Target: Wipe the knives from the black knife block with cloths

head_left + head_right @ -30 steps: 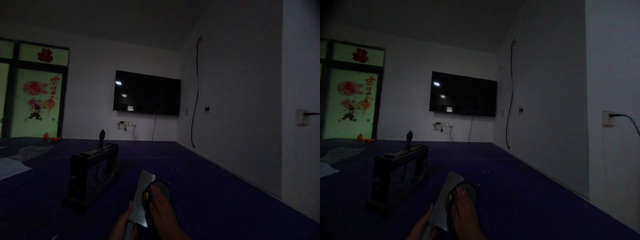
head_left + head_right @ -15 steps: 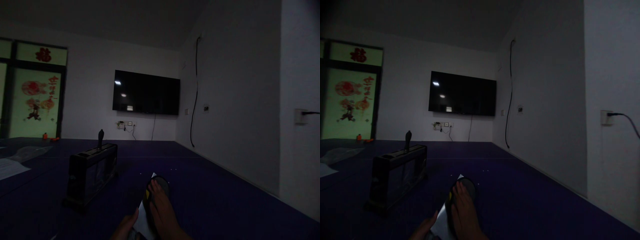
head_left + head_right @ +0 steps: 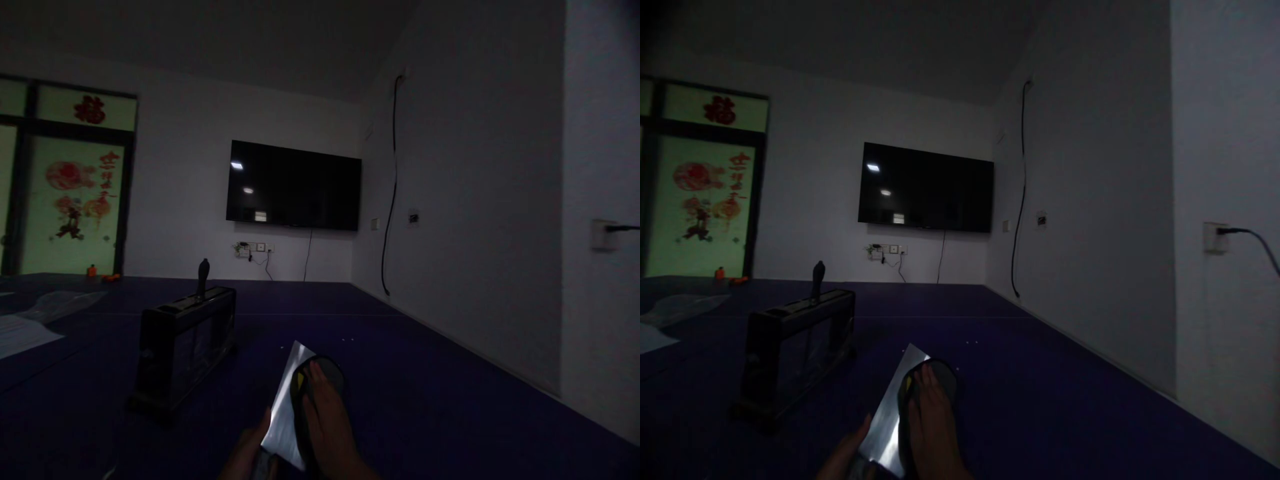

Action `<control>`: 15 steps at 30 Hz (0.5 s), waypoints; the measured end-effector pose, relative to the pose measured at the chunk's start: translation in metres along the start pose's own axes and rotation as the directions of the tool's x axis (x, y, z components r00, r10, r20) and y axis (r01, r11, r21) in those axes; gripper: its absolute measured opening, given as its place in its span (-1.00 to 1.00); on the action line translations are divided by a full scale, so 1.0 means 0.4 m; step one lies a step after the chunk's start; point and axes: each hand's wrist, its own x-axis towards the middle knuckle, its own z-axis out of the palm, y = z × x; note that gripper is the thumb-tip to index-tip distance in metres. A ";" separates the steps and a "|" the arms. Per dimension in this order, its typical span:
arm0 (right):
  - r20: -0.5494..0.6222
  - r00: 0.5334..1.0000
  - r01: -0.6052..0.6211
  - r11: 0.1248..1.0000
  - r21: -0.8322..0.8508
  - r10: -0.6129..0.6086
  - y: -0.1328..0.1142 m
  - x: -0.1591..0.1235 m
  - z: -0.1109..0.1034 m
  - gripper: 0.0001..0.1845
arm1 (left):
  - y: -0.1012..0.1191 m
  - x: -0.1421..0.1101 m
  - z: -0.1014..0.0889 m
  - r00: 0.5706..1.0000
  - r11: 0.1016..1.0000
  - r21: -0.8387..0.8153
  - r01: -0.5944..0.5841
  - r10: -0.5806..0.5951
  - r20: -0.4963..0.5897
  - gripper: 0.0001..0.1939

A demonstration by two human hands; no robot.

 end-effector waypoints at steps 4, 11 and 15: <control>-0.011 0.998 -0.062 0.998 -0.010 0.062 0.008 -0.002 0.008 -0.53 | -0.024 0.029 0.000 1.000 1.000 -0.003 -0.028 0.028 -0.013 -0.33; 0.028 0.999 -0.045 0.998 -0.038 0.046 0.002 0.001 -0.002 -0.53 | -0.015 0.019 0.000 1.000 1.000 0.028 -0.014 0.013 0.012 -0.34; 0.030 0.999 0.017 0.999 -0.041 -0.016 0.001 0.000 -0.010 -0.49 | 0.009 -0.015 0.003 0.998 0.998 0.046 0.040 -0.042 0.047 -0.55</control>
